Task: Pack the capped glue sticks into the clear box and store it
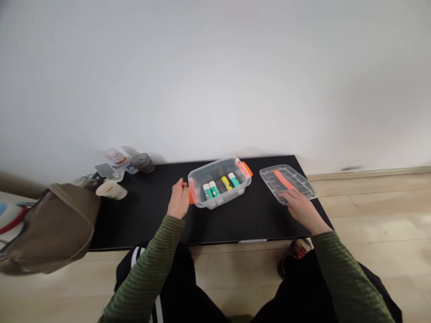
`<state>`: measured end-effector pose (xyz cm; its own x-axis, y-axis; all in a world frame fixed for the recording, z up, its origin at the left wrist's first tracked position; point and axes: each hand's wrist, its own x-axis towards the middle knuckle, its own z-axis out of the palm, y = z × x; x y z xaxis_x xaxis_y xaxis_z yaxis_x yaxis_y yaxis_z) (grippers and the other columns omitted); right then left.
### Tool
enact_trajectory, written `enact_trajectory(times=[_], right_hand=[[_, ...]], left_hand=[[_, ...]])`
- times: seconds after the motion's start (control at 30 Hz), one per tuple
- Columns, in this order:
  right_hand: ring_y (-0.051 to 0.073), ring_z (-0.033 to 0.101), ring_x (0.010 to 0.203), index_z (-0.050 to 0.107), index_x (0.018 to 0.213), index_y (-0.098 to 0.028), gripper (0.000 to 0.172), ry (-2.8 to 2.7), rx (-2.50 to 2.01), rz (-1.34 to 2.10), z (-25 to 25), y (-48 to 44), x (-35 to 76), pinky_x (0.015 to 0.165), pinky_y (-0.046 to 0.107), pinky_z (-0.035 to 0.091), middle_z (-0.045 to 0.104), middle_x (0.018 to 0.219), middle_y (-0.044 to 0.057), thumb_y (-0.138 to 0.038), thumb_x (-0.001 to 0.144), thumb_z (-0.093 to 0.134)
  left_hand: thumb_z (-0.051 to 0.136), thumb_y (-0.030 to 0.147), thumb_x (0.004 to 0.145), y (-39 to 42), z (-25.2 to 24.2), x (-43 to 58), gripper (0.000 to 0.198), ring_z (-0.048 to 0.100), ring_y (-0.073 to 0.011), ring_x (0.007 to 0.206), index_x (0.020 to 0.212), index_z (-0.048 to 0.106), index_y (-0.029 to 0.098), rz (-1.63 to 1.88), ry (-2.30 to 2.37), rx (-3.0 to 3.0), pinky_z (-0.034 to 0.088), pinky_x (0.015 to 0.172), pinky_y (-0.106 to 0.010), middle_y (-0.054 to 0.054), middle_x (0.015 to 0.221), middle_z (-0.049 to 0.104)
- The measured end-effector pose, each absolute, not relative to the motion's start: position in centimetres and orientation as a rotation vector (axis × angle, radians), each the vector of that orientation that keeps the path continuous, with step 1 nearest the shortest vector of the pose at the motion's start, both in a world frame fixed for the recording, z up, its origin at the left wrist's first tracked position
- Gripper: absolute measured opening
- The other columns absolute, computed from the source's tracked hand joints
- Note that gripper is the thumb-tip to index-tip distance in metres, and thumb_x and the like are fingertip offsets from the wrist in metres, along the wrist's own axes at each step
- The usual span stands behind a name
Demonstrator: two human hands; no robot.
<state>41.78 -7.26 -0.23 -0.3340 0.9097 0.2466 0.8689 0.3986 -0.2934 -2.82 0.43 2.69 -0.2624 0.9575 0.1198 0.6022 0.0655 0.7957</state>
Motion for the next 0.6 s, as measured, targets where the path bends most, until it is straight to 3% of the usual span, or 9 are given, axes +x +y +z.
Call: enact_trajectory(times=[0.07,0.13,0.3,0.47,0.6], right_hand=[[0.026,0.056,0.113,0.066,0.102,-0.022,0.05,-2.339,-1.561,0.193,-1.8,-7.3,42.7,0.098,0.041,0.047,0.064,0.115,0.01,0.001,0.064,0.043],[0.025,0.057,0.112,0.067,0.097,-0.021,0.049,-2.354,-1.626,0.268,-3.1,-7.5,43.4,0.096,0.04,0.048,0.064,0.112,0.01,0.002,0.061,0.044],[0.025,0.06,0.105,0.069,0.097,-0.021,0.043,-2.23,-1.698,0.271,-2.1,-8.2,41.8,0.094,0.041,0.049,0.067,0.105,0.01,-0.002,0.065,0.046],[0.025,0.06,0.105,0.066,0.106,-0.023,0.03,-1.913,-1.384,-0.049,5.0,-6.6,32.9,0.097,0.044,0.047,0.067,0.105,0.009,-0.013,0.085,0.048],[0.022,0.06,0.111,0.066,0.112,-0.019,0.03,-2.259,-1.561,0.161,8.9,-0.8,24.5,0.093,0.034,0.048,0.067,0.114,0.011,-0.023,0.093,0.043]], left_hand=[[0.047,0.03,0.089,0.1,3.3,-2.6,0.046,0.047,-0.028,0.128,0.132,0.05,0.014,1.173,1.861,1.872,0.037,0.109,-0.045,-0.018,0.134,0.052],[0.046,0.03,0.091,-0.5,3.9,-2.1,0.041,0.046,-0.0264,0.13,0.128,0.055,0.015,1.15,1.692,2.138,0.031,0.114,-0.046,-0.016,0.136,0.053],[0.057,0.036,0.088,-2.3,3.8,0.2,0.021,0.062,-0.0237,0.109,0.097,0.07,0.021,0.886,1.377,2.539,0.029,0.115,-0.05,-0.007,0.109,0.071],[0.049,0.037,0.093,-3.6,3.1,2.1,0.031,0.065,-0.0209,0.072,0.082,0.071,0.018,0.739,1.436,2.697,0.05,0.089,-0.041,-0.007,0.068,0.068],[0.044,0.042,0.094,-4.7,3.3,3.0,0.041,0.06,-0.021,0.059,0.074,0.07,0.018,0.604,1.515,2.735,0.049,0.067,-0.036,-0.008,0.057,0.062]])
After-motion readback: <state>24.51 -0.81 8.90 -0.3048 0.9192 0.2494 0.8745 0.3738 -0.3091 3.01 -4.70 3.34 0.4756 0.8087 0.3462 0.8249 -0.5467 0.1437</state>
